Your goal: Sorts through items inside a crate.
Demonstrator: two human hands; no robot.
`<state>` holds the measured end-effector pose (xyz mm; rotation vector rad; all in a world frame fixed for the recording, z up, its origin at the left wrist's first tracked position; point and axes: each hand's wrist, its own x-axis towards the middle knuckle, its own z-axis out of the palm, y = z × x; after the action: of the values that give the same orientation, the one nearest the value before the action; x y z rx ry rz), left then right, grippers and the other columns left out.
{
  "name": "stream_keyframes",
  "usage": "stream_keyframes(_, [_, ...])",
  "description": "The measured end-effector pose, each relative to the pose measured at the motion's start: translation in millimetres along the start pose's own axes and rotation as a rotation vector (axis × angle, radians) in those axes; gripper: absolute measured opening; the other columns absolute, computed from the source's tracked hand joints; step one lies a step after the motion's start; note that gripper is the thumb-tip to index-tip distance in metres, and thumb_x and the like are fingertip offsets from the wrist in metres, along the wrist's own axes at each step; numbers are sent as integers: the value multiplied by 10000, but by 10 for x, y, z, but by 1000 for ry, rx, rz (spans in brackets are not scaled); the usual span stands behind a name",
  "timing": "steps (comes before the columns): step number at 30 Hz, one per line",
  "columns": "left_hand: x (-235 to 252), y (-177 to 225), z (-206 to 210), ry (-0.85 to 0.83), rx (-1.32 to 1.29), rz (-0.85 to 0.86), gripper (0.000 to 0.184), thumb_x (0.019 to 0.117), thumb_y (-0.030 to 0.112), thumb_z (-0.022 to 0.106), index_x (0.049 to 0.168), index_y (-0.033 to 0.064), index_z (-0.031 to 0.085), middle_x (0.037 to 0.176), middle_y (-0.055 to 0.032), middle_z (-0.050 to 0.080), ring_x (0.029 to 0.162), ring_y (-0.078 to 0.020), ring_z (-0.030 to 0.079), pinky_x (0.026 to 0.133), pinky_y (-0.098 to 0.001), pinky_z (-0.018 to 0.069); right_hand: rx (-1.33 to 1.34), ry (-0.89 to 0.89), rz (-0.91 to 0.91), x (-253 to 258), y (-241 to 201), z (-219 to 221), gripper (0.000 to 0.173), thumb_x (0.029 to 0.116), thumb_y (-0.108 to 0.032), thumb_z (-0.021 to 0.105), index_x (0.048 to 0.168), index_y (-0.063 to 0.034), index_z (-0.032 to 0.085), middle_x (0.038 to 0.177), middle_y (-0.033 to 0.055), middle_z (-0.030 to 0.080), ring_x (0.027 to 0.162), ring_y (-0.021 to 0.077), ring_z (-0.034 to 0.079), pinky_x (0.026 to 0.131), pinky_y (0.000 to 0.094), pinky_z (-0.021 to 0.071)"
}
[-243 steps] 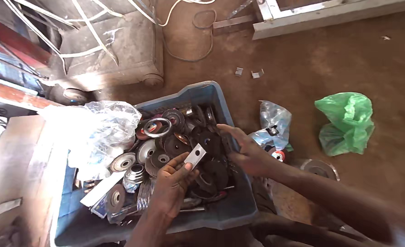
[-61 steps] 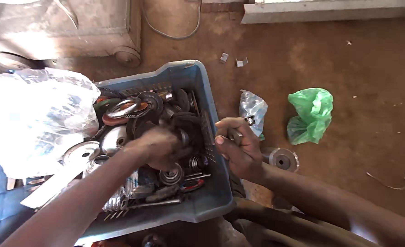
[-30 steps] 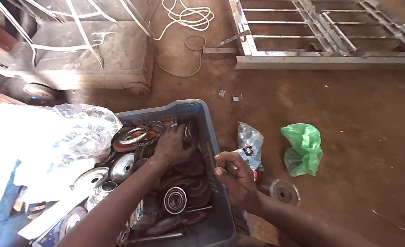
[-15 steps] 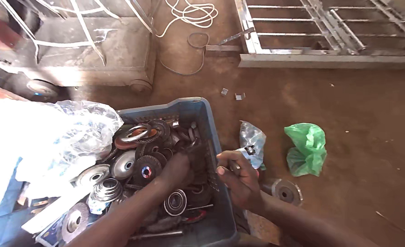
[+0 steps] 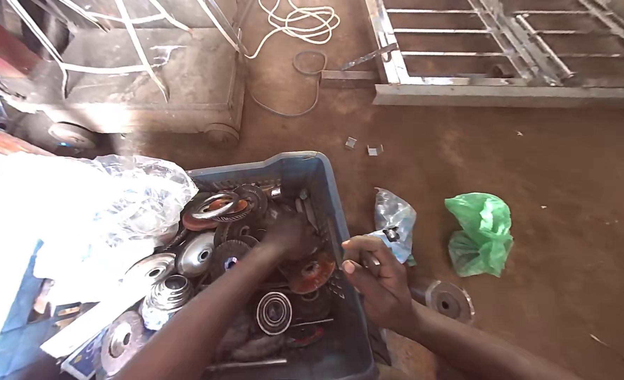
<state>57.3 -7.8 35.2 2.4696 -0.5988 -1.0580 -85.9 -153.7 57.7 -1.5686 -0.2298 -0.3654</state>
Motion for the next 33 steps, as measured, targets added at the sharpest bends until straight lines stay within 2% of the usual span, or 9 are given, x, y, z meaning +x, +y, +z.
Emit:
stream_keyframes(3, [-15,113,334,-171,-15,-99,674,1080,535,301,1584,100,398,1712,-242,92,1574,-457,110,1220,-648,247,-9,-3,22,-1,-16,-5,258,1044,-170,548,1292,-206,611,773,-45,537,599,-1,486,528,158,441])
stream_keyframes(6, [-157,132,367,-250,-89,-104,663,1065,551,324,1460,62,538,1579,-218,428,1496,-403,358,1148,-627,373,-12,-5,38,-6,-33,-2,244,1039,-174,561,1274,-214,616,780,-48,544,599,-3,487,530,153,444])
stream_keyframes(18, [-821,284,530,-257,125,27,877,898,544,618,1568,32,377,1647,-298,233,1532,-517,159,1186,-695,231,-27,-33,39,-3,-52,-4,236,1044,-181,549,1272,-210,602,792,-36,541,598,5,493,533,160,452])
stream_keyframes(21, [-769,344,318,-298,151,28,719,981,607,484,1428,50,565,1502,-258,492,1459,-463,368,1200,-709,154,-24,-30,49,-8,-69,-17,230,1043,-173,553,1265,-204,603,786,-39,543,603,-2,491,542,153,453])
stream_keyframes(24, [-561,289,25,-272,70,-12,583,1030,572,468,1096,52,721,1071,-181,721,1089,-363,672,1003,-650,448,-35,-29,43,-1,-62,-2,234,1038,-177,559,1265,-207,606,783,-44,532,597,-1,481,532,155,443])
stream_keyframes(26, [-327,126,90,-224,50,-32,621,924,591,645,1291,90,638,1234,-173,666,1174,-372,630,962,-633,503,-40,-39,35,3,-61,-4,228,1042,-180,551,1264,-202,602,775,-41,520,587,2,475,523,160,441])
stream_keyframes(28, [-119,-61,279,-264,76,19,936,828,625,759,1555,139,426,1622,-162,358,1504,-402,307,1159,-644,336,-29,-36,37,-2,-54,-4,228,1045,-182,551,1266,-202,603,775,-42,519,583,-4,468,521,153,438])
stream_keyframes(30, [-78,-152,417,-334,128,84,1055,837,709,697,1624,124,307,1713,-178,164,1583,-423,81,1237,-625,205,-19,-37,42,-3,-61,-14,222,1047,-176,549,1263,-196,597,779,-38,520,585,-5,475,525,149,449])
stream_keyframes(33, [-337,-54,292,-391,154,142,721,918,576,675,1458,115,550,1584,-168,419,1493,-398,332,1169,-603,350,-13,-29,45,-17,-67,-28,235,1041,-161,555,1269,-197,602,788,-40,542,596,-3,489,537,150,456])
